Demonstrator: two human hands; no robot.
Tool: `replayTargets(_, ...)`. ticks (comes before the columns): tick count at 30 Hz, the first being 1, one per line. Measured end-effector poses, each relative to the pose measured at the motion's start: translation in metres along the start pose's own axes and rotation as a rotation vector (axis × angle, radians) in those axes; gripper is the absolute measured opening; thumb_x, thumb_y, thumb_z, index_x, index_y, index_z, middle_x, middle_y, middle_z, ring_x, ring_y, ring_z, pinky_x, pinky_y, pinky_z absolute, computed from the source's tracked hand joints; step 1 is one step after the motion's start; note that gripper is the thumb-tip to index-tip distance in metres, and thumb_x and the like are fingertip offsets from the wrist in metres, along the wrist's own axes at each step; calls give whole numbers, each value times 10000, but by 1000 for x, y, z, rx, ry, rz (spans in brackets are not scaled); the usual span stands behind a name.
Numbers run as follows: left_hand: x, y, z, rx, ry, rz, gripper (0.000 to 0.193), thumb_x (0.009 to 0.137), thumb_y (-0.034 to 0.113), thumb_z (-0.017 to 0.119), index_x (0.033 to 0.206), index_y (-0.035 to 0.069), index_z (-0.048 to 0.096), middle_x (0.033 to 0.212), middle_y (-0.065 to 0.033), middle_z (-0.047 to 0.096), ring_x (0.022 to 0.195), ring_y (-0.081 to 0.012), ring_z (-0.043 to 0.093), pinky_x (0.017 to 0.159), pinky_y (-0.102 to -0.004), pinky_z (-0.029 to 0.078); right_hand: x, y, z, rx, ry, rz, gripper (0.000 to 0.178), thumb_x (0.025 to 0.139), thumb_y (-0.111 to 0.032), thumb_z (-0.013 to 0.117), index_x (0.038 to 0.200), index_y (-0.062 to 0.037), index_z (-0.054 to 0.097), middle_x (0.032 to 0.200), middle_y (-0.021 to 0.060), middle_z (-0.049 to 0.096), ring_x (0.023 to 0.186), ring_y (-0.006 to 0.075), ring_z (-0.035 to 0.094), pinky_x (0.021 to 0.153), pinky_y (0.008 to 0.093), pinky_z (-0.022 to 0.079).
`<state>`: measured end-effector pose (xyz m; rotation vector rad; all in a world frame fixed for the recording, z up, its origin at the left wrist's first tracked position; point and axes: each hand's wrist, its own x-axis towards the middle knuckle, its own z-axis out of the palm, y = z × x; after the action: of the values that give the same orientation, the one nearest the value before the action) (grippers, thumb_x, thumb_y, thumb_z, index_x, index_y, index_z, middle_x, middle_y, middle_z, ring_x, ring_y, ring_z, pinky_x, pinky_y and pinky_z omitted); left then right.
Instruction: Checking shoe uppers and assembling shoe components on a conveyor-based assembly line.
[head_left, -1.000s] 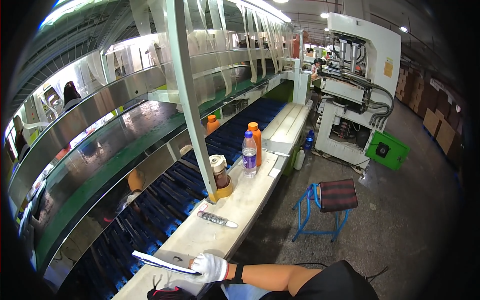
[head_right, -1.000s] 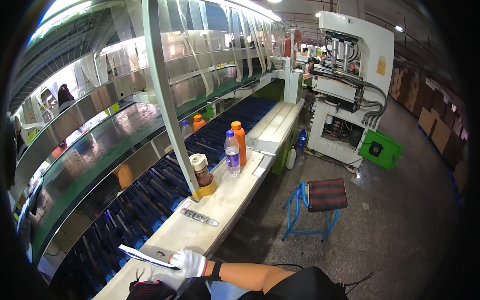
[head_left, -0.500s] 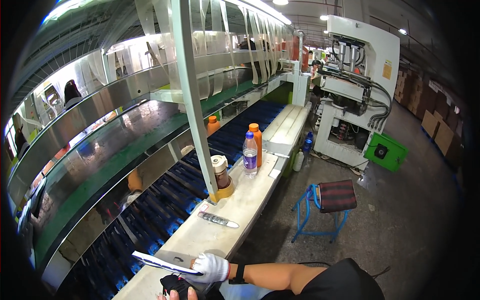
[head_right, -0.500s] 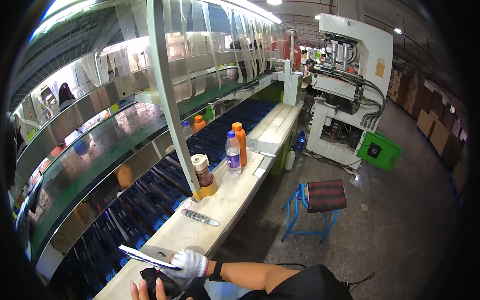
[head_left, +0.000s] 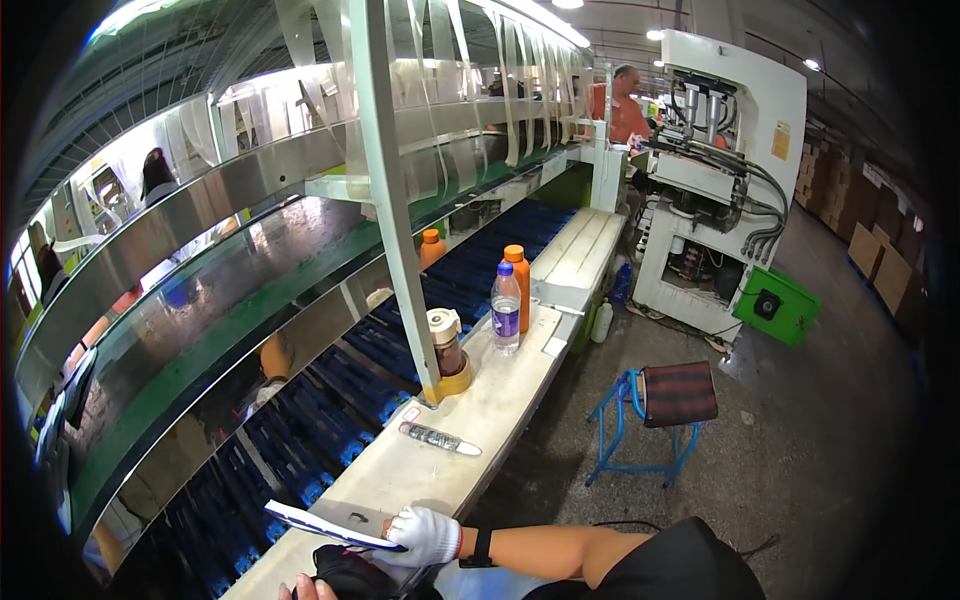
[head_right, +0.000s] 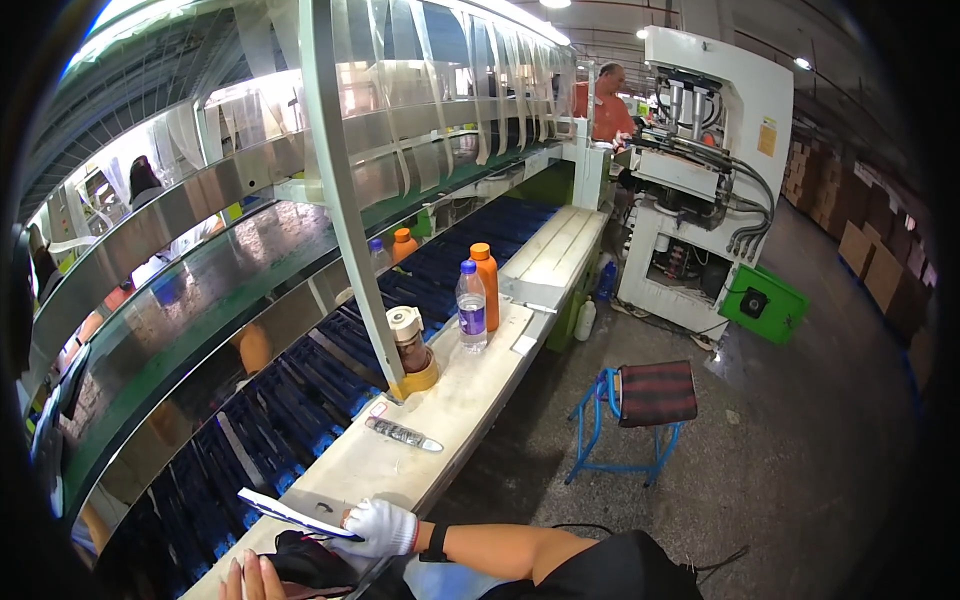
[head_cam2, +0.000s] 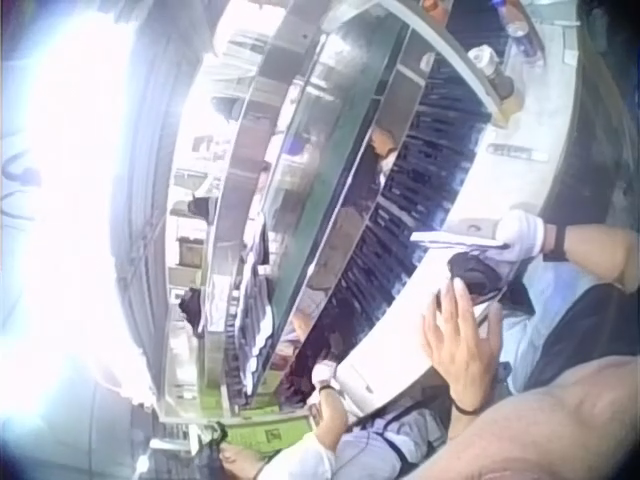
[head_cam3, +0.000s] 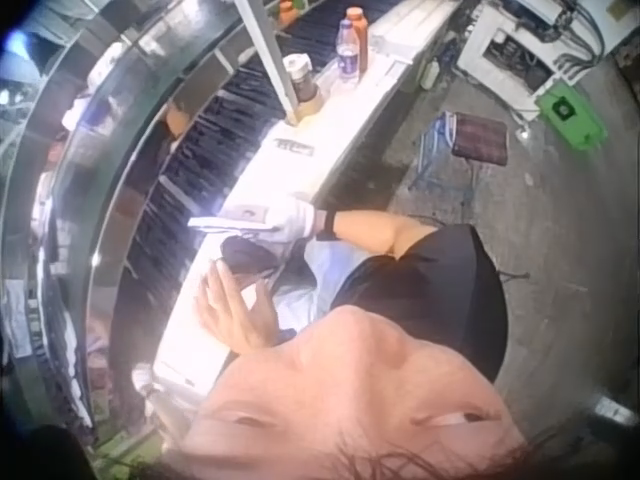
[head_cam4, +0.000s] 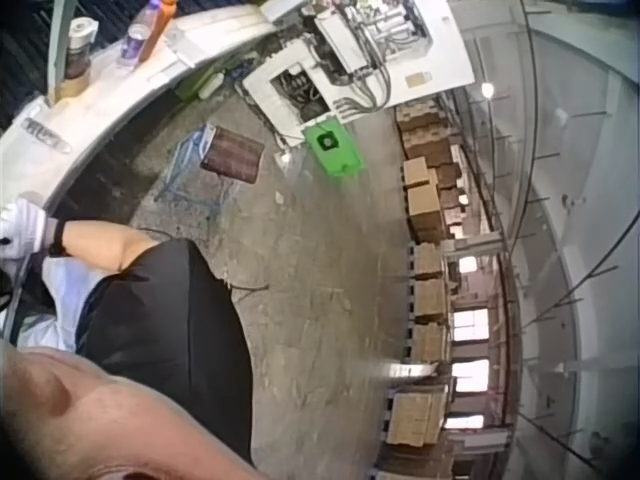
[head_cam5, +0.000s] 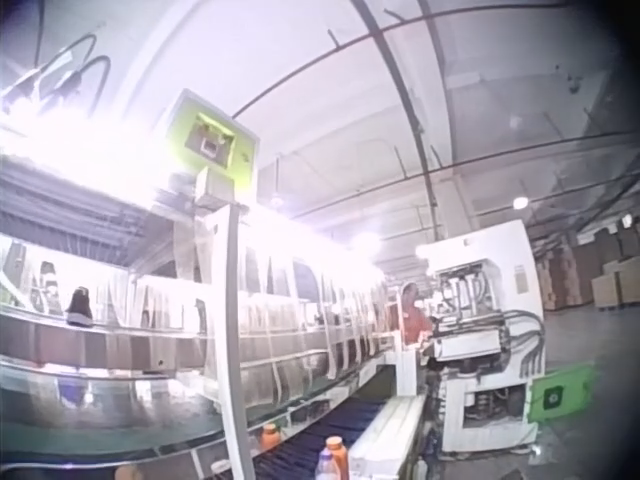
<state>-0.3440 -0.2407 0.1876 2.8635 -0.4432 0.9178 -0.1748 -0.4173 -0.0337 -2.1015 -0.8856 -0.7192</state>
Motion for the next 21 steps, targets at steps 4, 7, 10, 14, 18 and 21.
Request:
replayTargets(4, 2, 7, -6, -107, -83, 19, 778, 929, 302, 845, 1595, 12, 565, 1604, -234, 593, 1474, -477, 557, 1232, -578, 433, 2, 0, -3, 10, 15, -6, 446, 972, -458, 796, 788, -77, 655, 708, 125, 623, 644, 350, 645, 620, 471, 510)
replayTargets(7, 17, -3, -3, -98, -99, -34, 813, 929, 276, 847, 1617, -5, 519, 1646, -251, 548, 1518, -484, 518, 1258, -549, 431, -2, 1, 5, 3, 23, 2, 452, 973, -460, 795, 774, -79, 654, 702, 127, 622, 647, 352, 647, 629, 475, 517)
replayTargets(10, 31, -27, 2, -43, -105, -63, 815, 924, 260, 846, 1612, -20, 512, 1667, -254, 523, 1537, -472, 503, 1267, -526, 434, 1, -1, 4, 24, -1, -8, 443, 976, -450, 795, 770, -84, 653, 693, 128, 617, 649, 355, 648, 638, 470, 526)
replayTargets(14, 28, -24, -5, -38, -119, -10, 789, 915, 229, 846, 1589, -34, 532, 1669, -255, 519, 1543, -452, 503, 1268, -512, 435, 0, -3, 0, -10, -62, 14, 416, 978, -436, 793, 794, -87, 661, 711, 126, 629, 666, 352, 657, 649, 470, 535)
replayTargets(18, 0, 7, -12, -103, -129, 33, 827, 897, 247, 876, 1590, -41, 530, 1629, -302, 536, 1491, -524, 529, 1202, -570, 486, -2, -1, 1, -52, -4, 1, 381, 981, -430, 787, 835, -96, 676, 749, 112, 649, 695, 332, 669, 652, 460, 536)
replayTargets(21, -14, 26, -20, -132, -141, 4, 900, 877, 234, 883, 1626, -62, 482, 1593, -359, 533, 1450, -582, 540, 1184, -603, 494, -2, 1, 4, -55, 3, -20, 364, 981, -426, 785, 845, -105, 681, 760, 101, 655, 704, 320, 674, 648, 448, 533)
